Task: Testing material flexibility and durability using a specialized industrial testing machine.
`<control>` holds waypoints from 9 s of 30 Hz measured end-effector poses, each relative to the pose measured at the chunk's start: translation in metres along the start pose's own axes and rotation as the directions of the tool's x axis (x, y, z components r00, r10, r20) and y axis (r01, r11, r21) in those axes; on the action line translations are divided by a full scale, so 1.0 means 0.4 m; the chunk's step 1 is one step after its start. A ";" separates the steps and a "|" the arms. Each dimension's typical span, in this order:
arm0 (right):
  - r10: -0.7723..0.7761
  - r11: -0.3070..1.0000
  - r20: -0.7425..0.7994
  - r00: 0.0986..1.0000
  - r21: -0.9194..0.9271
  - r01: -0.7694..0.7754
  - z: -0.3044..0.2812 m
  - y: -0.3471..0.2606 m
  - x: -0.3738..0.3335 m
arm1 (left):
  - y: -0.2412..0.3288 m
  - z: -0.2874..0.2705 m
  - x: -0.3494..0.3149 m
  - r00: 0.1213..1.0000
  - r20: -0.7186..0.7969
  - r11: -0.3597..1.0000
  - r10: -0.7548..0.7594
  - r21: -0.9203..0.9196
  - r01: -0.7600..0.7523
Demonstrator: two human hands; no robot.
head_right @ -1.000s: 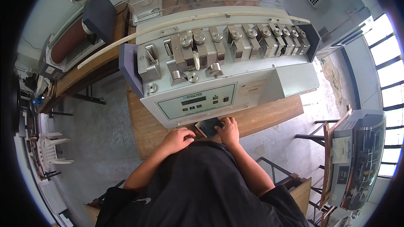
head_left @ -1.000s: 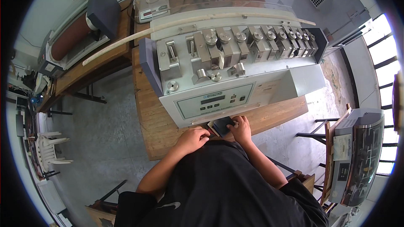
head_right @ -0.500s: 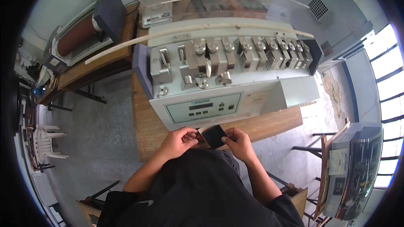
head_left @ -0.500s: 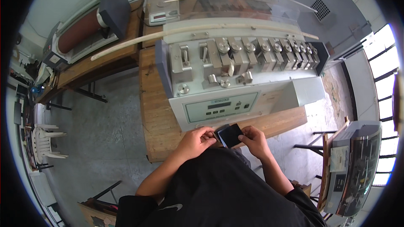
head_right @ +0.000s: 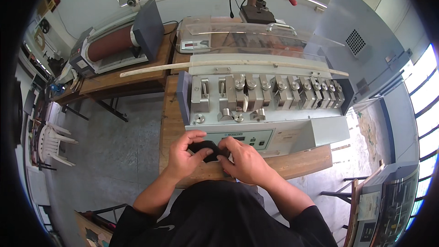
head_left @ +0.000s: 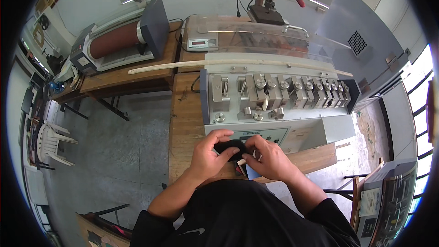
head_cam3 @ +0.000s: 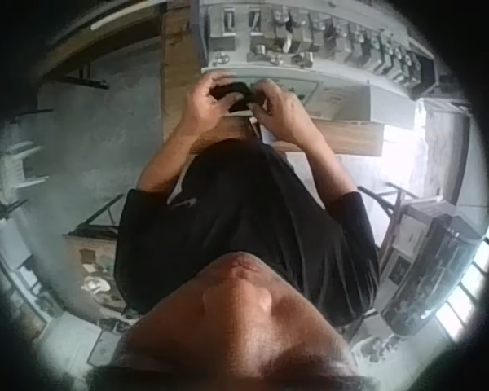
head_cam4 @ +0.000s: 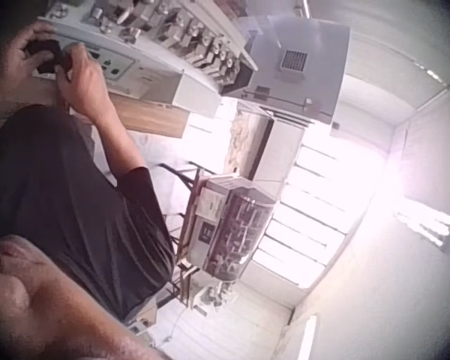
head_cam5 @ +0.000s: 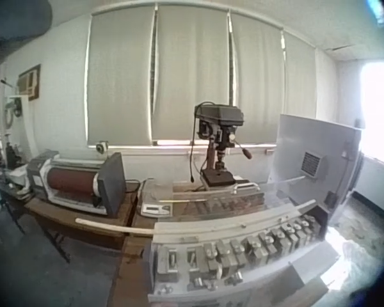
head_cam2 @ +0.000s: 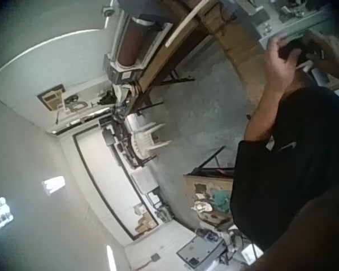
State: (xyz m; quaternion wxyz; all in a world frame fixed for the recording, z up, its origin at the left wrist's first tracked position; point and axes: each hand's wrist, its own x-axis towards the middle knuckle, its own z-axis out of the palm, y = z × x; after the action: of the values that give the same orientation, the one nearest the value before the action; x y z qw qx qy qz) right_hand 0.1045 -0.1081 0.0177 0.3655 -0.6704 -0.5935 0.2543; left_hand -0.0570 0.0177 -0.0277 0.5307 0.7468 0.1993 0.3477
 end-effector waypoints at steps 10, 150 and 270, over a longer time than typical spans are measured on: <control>-0.226 0.973 -0.190 0.955 -0.085 0.214 -0.090 -0.033 0.175 | 0.089 -0.072 0.212 0.906 0.032 0.834 0.423 0.378 -0.402; -0.234 0.953 -0.154 0.960 -0.233 0.195 -0.138 0.053 0.276 | 0.075 -0.093 0.336 0.942 0.257 0.773 0.217 0.544 -0.327; -0.009 0.758 0.217 0.976 -0.635 0.148 -0.181 0.009 0.337 | 0.123 -0.040 0.378 0.815 0.516 0.252 -0.264 0.852 -0.458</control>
State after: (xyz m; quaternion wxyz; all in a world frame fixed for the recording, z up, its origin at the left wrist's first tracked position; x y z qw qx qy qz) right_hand 0.1853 0.0104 0.0712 0.0602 -0.7006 -0.7061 0.0840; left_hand 0.0306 0.1115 0.0677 -0.0285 0.9868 0.1503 -0.0530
